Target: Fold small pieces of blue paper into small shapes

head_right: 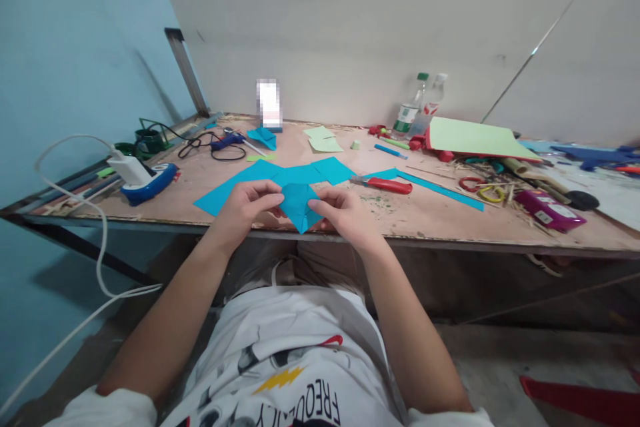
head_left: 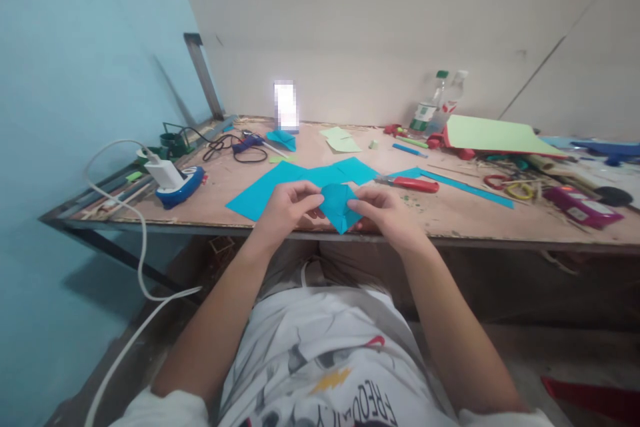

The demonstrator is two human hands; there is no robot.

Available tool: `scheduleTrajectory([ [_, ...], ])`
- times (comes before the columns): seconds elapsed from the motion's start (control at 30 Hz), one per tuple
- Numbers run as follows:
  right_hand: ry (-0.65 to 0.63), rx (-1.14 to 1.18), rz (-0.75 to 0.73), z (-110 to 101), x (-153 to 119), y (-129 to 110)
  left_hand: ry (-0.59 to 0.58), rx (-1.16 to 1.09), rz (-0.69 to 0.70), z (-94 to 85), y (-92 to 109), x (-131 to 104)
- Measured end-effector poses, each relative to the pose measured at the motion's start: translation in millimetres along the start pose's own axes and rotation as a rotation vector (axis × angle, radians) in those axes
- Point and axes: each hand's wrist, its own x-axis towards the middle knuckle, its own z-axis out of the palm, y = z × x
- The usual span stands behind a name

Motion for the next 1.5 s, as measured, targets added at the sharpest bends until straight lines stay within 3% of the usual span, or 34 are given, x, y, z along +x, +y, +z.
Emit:
scheduleTrajectory([
  [0.37, 0.012, 0.035, -0.012, 0.6, -0.2, -1.5, -0.025, -0.063, -0.07, -0.5, -2.1, 1.1],
  [0.63, -0.011, -0.015, -0.024, 0.1, -0.3, -0.3, -0.126, -0.066, -0.117, 1.5, 2.5, -1.3],
  [1.2, -0.028, -0.094, -0.029, 0.8, -0.3, -3.3, 0.082, -0.058, 0.024, 1.2, -6.2, 2.9],
  [1.5, -0.004, -0.07, -0.052, 2.3, -0.3, -0.4, -0.055, -0.06, -0.042, 4.0, 0.0, 1.8],
])
